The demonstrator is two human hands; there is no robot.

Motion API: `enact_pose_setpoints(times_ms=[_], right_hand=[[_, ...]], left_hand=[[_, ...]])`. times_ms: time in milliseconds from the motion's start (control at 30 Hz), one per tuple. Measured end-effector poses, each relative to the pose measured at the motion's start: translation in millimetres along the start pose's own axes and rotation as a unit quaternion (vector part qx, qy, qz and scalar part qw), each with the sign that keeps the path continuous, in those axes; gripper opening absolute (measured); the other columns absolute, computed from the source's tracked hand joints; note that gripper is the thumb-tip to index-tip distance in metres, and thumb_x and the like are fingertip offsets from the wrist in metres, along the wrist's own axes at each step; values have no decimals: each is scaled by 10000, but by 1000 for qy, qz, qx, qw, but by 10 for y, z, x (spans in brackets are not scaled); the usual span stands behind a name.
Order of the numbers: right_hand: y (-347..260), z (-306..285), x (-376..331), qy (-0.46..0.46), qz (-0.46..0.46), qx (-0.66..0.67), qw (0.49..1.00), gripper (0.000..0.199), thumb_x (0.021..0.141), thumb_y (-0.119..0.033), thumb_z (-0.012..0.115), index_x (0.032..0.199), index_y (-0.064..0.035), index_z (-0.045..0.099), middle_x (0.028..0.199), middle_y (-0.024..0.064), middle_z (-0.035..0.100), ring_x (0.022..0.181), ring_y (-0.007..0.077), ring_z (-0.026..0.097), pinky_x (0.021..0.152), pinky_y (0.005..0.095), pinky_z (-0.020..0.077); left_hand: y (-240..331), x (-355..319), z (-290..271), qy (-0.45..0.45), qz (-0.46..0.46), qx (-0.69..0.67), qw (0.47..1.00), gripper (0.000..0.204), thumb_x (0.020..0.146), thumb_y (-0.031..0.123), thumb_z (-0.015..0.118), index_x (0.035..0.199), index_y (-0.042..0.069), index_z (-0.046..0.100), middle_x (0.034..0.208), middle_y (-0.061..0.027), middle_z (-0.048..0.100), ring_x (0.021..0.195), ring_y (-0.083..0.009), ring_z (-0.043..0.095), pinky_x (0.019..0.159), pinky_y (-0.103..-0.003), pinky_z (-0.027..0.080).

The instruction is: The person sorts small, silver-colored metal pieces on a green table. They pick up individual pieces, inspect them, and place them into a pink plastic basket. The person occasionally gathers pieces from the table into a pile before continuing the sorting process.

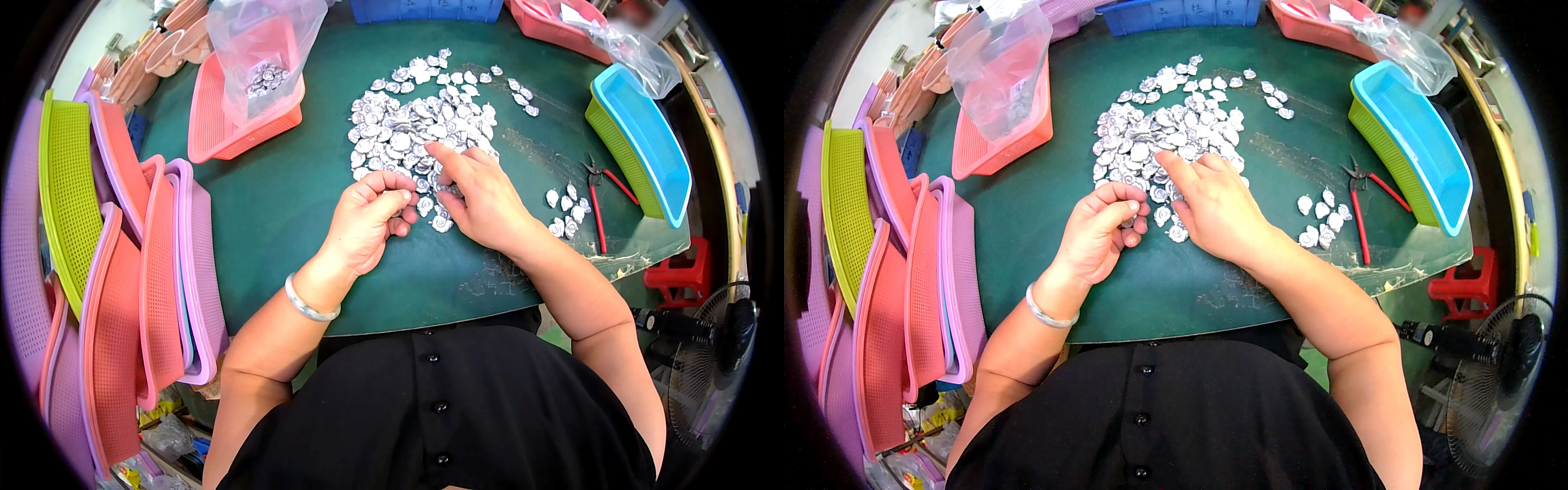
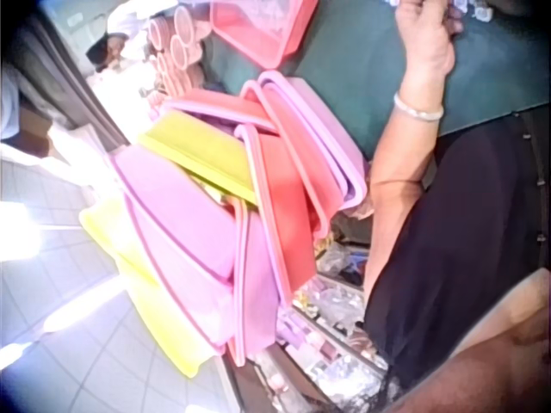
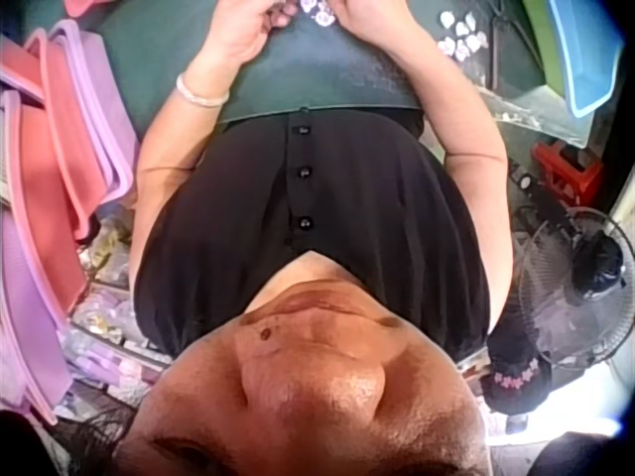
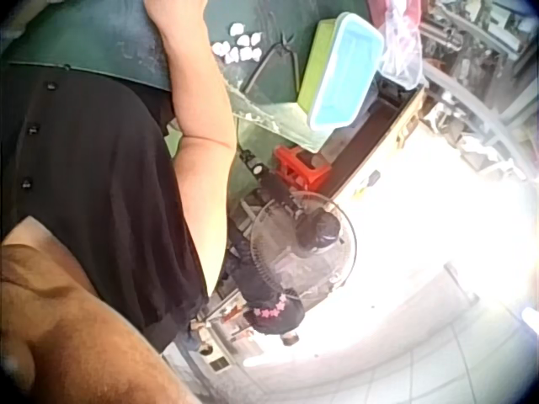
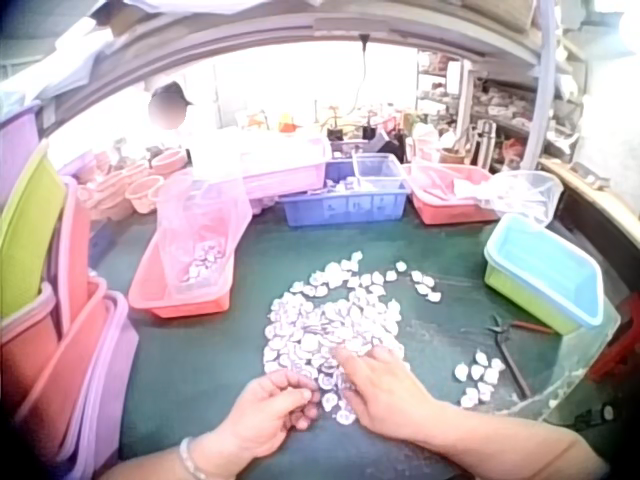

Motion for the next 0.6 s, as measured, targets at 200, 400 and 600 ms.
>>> enact_pose_setpoints(times_ms=[200, 400, 600], right_hand=[[36, 5, -1, 13, 10, 14, 1000, 555, 706, -1, 598, 1238, -25, 439, 771, 91, 595, 798, 276, 529, 752, 384, 416], [94, -10, -19, 47, 58, 152, 986, 552, 739, 24, 583, 1264, -44, 426, 793, 76, 618, 819, 251, 586, 730, 347, 460], [13, -8, -19, 17, 51, 252, 966, 569, 774, 26, 576, 1306, -61, 393, 787, 64, 627, 757, 173, 624, 701, 277, 471]], left_hand=[[21, -19, 14, 10, 8, 36, 999, 100, 846, 35, 551, 941, 18, 577, 778, -48, 589, 601, -94, 527, 477, -196, 399], [46, -33, 50, 11, 31, 90, 995, 139, 835, 59, 579, 965, 9, 585, 760, -19, 583, 571, -56, 518, 468, -174, 397], [47, -16, 103, 5, 41, 153, 987, 90, 856, 92, 583, 925, 35, 585, 730, -11, 581, 547, -49, 504, 451, -172, 387]])
Point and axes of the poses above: each hand's wrist, its own x-axis towards the middle knuckle, its own z-axis out of the palm, y = z × x, the point moved 6 cm from there along x, towards the middle knuckle
